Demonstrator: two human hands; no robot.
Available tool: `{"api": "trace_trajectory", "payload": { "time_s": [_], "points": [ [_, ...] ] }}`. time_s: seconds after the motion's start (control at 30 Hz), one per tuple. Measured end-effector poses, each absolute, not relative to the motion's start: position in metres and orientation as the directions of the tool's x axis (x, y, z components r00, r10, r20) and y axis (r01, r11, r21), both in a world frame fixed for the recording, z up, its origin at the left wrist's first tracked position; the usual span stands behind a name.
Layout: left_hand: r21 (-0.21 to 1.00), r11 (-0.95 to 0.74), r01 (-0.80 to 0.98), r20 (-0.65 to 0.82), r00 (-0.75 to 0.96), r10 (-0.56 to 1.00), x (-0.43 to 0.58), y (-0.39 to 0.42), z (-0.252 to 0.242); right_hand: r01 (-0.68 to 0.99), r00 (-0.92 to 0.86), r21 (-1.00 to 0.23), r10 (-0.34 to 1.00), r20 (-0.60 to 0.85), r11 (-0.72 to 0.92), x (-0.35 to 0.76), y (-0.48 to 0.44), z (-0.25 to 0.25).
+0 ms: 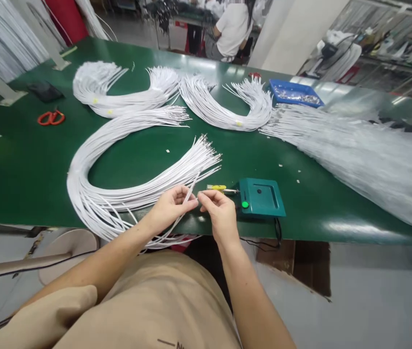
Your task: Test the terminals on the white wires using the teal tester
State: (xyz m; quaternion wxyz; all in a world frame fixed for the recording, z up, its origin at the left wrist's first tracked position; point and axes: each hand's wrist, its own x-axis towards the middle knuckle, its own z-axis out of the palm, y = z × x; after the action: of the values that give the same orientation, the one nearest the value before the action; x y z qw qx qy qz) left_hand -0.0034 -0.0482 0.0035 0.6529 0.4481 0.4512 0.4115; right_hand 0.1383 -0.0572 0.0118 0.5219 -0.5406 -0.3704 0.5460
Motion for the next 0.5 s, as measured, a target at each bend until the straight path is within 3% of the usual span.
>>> {"api": "trace_trajectory", "payload": {
  "time_s": [0.13,0.3,0.37,0.5],
  "points": [
    [0.947,0.278,-0.162,-0.234,0.243,0.941,-0.002,-0.044,0.002,-0.326,0.076,-0.92,0.963,-0.257,-0.22,0.136,-0.056,0.005],
    [0.949,0.271,-0.162,-0.22,0.278,0.935,0.0,-0.044,-0.003,-0.604,-0.158,-0.704,0.922,-0.353,-0.373,0.136,-0.054,-0.002],
    [0.95,0.258,-0.175,-0.197,0.302,0.933,0.001,-0.045,-0.004,-0.625,-0.184,-0.67,0.91,-0.371,-0.4,0.137,-0.052,-0.001],
    [0.956,0.232,-0.178,-0.169,0.314,0.934,0.003,-0.048,-0.005,-0.529,-0.175,-0.724,0.891,-0.418,-0.443,0.138,-0.044,0.005]
  ]
}}
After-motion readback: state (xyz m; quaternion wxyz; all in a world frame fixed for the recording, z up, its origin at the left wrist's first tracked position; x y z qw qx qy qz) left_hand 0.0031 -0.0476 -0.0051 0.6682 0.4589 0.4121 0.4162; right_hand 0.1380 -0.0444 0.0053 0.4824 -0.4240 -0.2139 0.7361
